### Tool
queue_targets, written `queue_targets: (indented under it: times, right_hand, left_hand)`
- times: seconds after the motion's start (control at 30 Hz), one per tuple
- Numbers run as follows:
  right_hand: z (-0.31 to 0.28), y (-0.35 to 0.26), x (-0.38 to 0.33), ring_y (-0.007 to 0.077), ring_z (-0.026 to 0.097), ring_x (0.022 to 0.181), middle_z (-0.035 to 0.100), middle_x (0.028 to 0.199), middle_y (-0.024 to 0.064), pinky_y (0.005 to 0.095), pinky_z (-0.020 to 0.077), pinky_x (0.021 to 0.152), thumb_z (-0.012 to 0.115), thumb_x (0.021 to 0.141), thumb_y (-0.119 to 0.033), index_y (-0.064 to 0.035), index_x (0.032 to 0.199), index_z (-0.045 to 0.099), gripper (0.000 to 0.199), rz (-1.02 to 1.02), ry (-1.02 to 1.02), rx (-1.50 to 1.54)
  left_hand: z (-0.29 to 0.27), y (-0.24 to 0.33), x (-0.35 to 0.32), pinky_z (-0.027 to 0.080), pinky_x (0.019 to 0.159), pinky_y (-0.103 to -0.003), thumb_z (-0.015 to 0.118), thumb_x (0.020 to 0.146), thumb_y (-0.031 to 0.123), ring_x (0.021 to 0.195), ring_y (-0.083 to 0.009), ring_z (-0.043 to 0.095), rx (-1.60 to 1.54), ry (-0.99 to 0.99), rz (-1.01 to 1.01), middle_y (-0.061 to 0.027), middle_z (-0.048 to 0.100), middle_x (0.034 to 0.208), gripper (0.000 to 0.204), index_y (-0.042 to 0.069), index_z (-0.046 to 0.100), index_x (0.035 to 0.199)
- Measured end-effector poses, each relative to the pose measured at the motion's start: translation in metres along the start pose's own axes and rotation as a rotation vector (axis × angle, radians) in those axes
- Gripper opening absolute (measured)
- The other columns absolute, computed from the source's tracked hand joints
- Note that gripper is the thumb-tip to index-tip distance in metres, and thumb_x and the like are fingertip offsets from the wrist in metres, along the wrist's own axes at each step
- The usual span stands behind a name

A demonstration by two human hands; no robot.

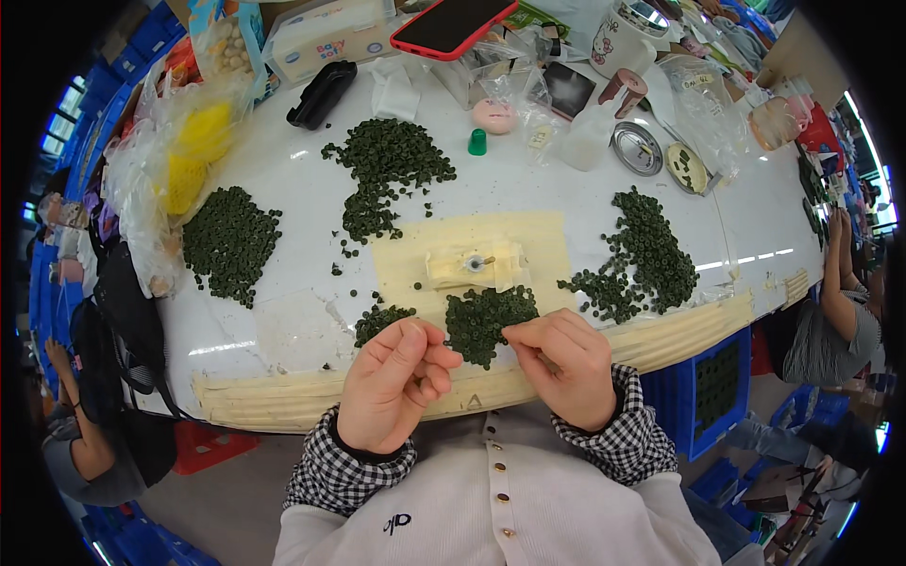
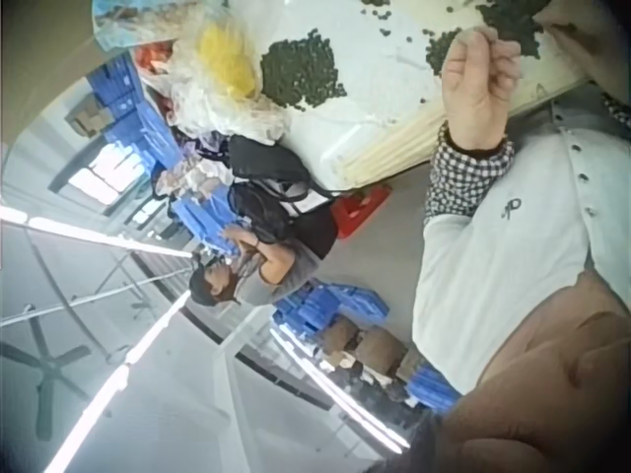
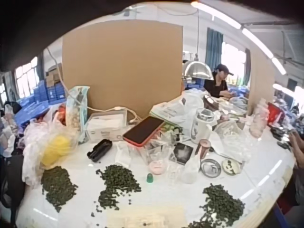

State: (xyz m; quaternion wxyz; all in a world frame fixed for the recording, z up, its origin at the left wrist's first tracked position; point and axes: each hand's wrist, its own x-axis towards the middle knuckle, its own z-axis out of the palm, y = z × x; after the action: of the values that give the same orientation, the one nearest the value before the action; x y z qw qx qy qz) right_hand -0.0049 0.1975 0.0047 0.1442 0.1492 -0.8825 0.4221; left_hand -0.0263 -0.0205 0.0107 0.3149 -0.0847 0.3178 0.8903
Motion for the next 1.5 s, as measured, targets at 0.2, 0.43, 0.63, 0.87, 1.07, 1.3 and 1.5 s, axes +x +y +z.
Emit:
queue_targets:
  times: [0.2, 0.43, 0.63, 0.87, 1.07, 1.3, 1.5]
  right_hand:
    - [0.002, 0.0, 0.002, 0.0237, 0.062, 0.069, 0.066, 0.077, 0.01, 0.031, 0.0494, 0.061, 0.068, 0.072, 0.007, -0.0015, 0.088, 0.067, 0.018, 0.06, 0.031, 0.071]
    - [-0.003, -0.007, 0.009, 0.018, 0.063, 0.069, 0.068, 0.079, 0.0084, 0.0269, 0.0498, 0.062, 0.07, 0.073, 0.006, -0.0012, 0.086, 0.068, 0.015, 0.056, 0.041, 0.264]
    - [-0.005, -0.017, 0.013, 0.0141, 0.063, 0.07, 0.068, 0.082, 0.0088, 0.0246, 0.0501, 0.064, 0.07, 0.075, 0.005, -0.0003, 0.088, 0.068, 0.014, 0.16, 0.018, 0.439]
    - [0.0, -0.015, 0.012, 0.015, 0.062, 0.071, 0.065, 0.083, 0.0088, 0.0249, 0.0496, 0.065, 0.067, 0.076, 0.004, 0.0003, 0.089, 0.067, 0.013, 0.162, 0.036, 0.447]
    - [0.003, -0.013, 0.007, 0.014, 0.062, 0.074, 0.065, 0.085, 0.0082, 0.0251, 0.0487, 0.068, 0.067, 0.077, 0.003, 0.0008, 0.089, 0.066, 0.012, 0.282, 0.02, 0.588]
    - [0.005, -0.012, 0.006, 0.0124, 0.062, 0.08, 0.065, 0.09, 0.0073, 0.024, 0.0492, 0.074, 0.064, 0.081, 0.003, 0.0026, 0.093, 0.065, 0.012, 0.342, 0.001, 0.748]
    - [0.005, -0.013, 0.005, 0.0127, 0.062, 0.079, 0.065, 0.091, 0.0082, 0.0243, 0.0496, 0.073, 0.064, 0.081, 0.003, 0.0031, 0.094, 0.064, 0.012, 0.364, 0.007, 0.77]
  left_hand:
    - [0.01, -0.015, 0.007, 0.035, 0.056, -0.018, 0.052, 0.097, 0.019, 0.062, -0.0054, 0.042, 0.069, 0.028, -0.008, -0.0029, 0.061, 0.085, 0.021, 0.002, 0.06, 0.106]
    - [0.004, -0.02, 0.013, 0.035, 0.057, -0.019, 0.053, 0.096, 0.013, 0.062, -0.0057, 0.041, 0.039, -0.031, -0.024, -0.0063, 0.064, 0.097, 0.023, 0.001, 0.06, 0.115]
    - [0.01, -0.023, 0.015, 0.034, 0.056, -0.02, 0.052, 0.096, 0.01, 0.06, -0.0058, 0.04, 0.056, -0.058, -0.017, -0.0066, 0.064, 0.095, 0.02, 0.001, 0.06, 0.112]
    - [0.009, -0.024, 0.015, 0.033, 0.055, -0.02, 0.054, 0.094, 0.008, 0.06, -0.0048, 0.04, 0.05, -0.06, 0.009, -0.0056, 0.065, 0.092, 0.019, 0.0, 0.06, 0.11]
    - [0.008, -0.023, 0.014, 0.035, 0.057, -0.018, 0.057, 0.091, 0.002, 0.066, -0.0029, 0.045, 0.067, -0.069, 0.02, -0.0052, 0.066, 0.094, 0.019, 0.0, 0.062, 0.109]
    - [0.016, -0.018, 0.01, 0.043, 0.069, -0.018, 0.061, 0.088, -0.001, 0.089, -0.0076, 0.06, 0.113, -0.025, 0.036, -0.0079, 0.067, 0.099, 0.02, 0.0, 0.063, 0.108]
    - [0.01, -0.023, 0.011, 0.049, 0.079, -0.022, 0.063, 0.085, -0.004, 0.09, -0.0112, 0.063, 0.194, -0.041, 0.116, -0.0104, 0.068, 0.096, 0.022, 0.0, 0.063, 0.107]
